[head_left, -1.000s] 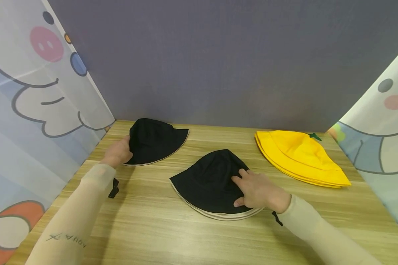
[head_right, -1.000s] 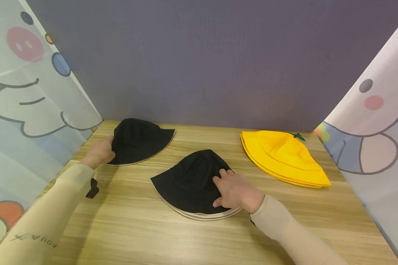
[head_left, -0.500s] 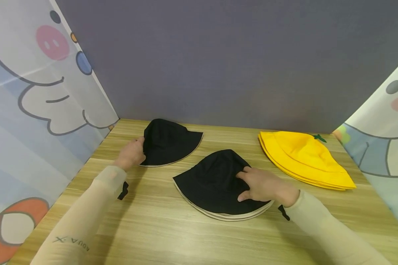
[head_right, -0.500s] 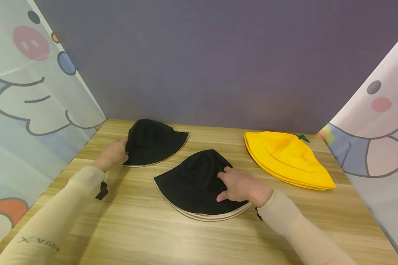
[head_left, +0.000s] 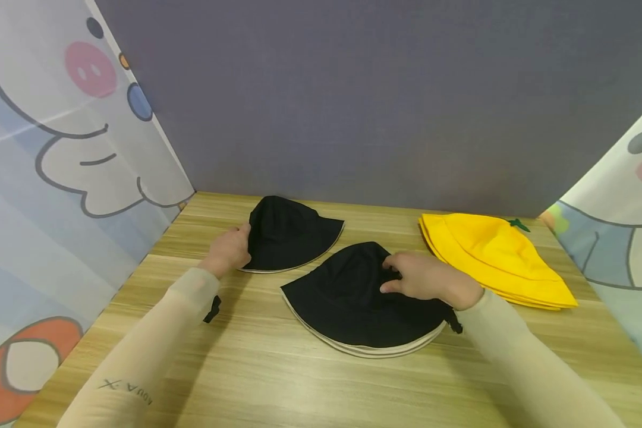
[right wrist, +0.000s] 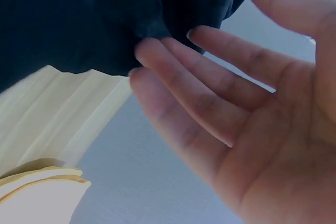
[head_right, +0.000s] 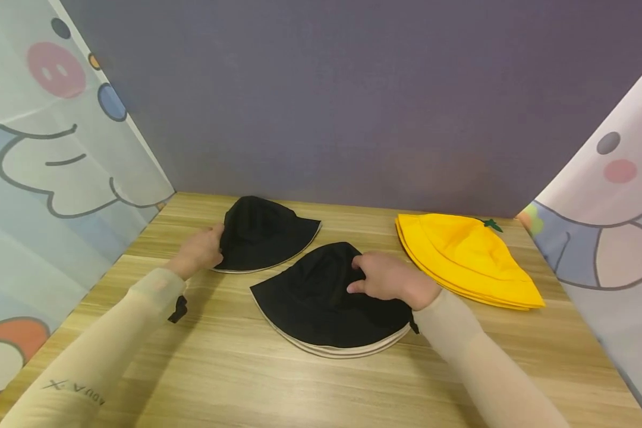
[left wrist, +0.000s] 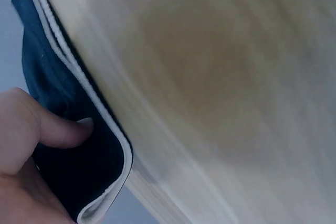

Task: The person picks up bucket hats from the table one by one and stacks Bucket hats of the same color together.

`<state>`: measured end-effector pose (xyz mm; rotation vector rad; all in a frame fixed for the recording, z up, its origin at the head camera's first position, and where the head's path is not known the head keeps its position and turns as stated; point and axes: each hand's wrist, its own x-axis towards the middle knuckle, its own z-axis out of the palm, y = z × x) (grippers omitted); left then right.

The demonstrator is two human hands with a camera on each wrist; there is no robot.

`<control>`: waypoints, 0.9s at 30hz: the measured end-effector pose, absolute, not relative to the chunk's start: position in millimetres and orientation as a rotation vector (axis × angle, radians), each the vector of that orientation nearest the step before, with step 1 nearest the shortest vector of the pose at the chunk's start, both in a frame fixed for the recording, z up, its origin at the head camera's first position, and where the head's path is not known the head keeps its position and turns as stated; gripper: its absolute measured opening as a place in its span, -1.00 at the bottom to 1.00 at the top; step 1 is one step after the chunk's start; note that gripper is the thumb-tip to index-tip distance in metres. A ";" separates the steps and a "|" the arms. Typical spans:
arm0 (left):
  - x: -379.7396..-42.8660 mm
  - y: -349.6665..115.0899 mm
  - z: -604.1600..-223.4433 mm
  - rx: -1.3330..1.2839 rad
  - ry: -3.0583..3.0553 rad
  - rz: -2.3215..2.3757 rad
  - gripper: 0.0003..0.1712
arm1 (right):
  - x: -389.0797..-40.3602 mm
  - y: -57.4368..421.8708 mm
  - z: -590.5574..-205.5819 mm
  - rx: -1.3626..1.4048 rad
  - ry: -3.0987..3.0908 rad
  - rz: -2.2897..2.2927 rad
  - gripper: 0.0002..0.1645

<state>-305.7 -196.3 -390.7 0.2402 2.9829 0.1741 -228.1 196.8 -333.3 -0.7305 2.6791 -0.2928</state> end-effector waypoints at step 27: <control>-304.5 -159.0 -387.4 0.065 2.894 0.157 -0.34 | -314.7 135.7 -306.2 -0.673 2.806 -0.402 -0.42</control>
